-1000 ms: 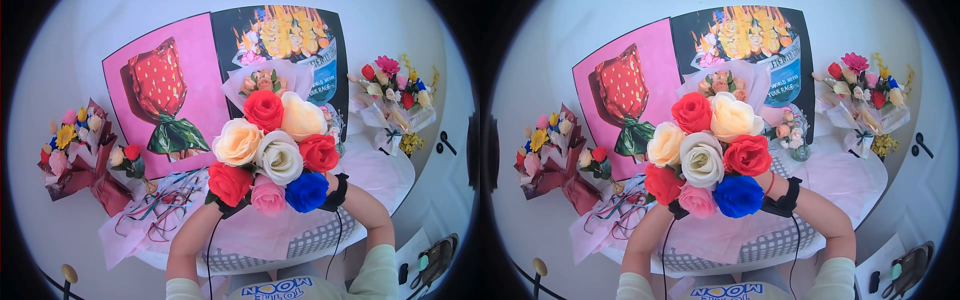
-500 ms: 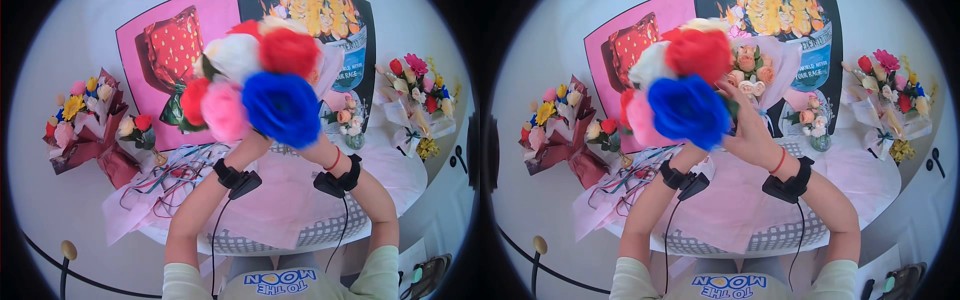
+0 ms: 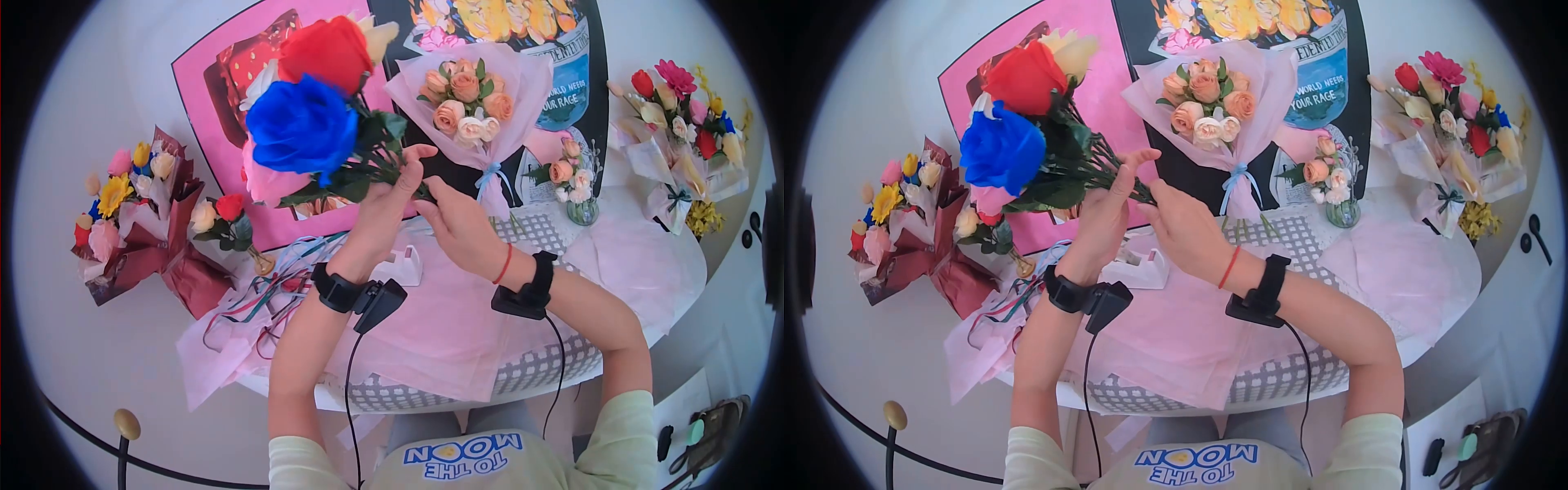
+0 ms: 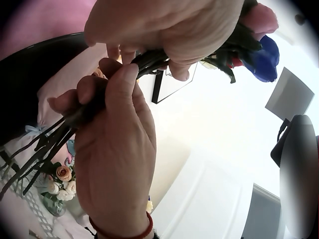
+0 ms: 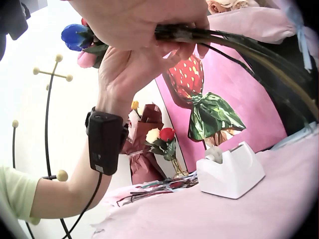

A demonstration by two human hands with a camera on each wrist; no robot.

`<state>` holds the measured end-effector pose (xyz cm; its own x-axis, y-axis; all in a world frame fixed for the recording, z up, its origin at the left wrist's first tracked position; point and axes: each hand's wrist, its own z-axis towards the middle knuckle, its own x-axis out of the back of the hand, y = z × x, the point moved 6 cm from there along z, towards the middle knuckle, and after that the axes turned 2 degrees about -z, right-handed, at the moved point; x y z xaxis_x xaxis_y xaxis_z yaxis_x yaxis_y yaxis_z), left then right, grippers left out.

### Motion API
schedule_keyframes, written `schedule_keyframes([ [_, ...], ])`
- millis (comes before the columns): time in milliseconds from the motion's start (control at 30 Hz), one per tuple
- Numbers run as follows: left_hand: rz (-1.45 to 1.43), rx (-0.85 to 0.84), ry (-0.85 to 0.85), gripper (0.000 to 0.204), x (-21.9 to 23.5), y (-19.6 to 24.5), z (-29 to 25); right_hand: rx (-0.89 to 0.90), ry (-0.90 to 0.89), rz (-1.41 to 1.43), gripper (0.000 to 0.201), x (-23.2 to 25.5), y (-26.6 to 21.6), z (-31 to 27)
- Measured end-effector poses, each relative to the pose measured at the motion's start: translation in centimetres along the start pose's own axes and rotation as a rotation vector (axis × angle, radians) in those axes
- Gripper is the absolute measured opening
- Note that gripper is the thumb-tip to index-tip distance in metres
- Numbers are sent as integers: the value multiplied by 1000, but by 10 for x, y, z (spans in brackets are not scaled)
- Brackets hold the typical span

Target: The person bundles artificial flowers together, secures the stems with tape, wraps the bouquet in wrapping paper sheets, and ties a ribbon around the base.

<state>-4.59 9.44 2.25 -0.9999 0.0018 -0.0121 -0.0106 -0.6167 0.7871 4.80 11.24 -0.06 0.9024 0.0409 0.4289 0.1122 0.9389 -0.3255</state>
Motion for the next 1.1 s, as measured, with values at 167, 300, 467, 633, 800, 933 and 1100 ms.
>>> schedule_keyframes([
  [167,-14,-3,-46,28,7,2,-4,-49,-43,9,16,-6,-5,1],
  [300,-218,-20,-70,25,15,9,-12,-33,-62,-11,17,-15,-9,2],
  [467,-429,-86,137,25,36,20,-22,-19,-121,23,18,-27,-18,3],
  [633,-385,-94,113,21,44,27,-31,2,-148,64,18,-37,-27,7],
  [800,-337,-146,179,18,60,37,-37,15,-232,162,23,-50,-35,15],
  [933,-318,-179,158,18,81,52,-40,112,-274,239,32,-68,-33,26],
  [1100,-449,-116,153,18,103,51,-39,-96,-403,268,27,-66,17,46],
])
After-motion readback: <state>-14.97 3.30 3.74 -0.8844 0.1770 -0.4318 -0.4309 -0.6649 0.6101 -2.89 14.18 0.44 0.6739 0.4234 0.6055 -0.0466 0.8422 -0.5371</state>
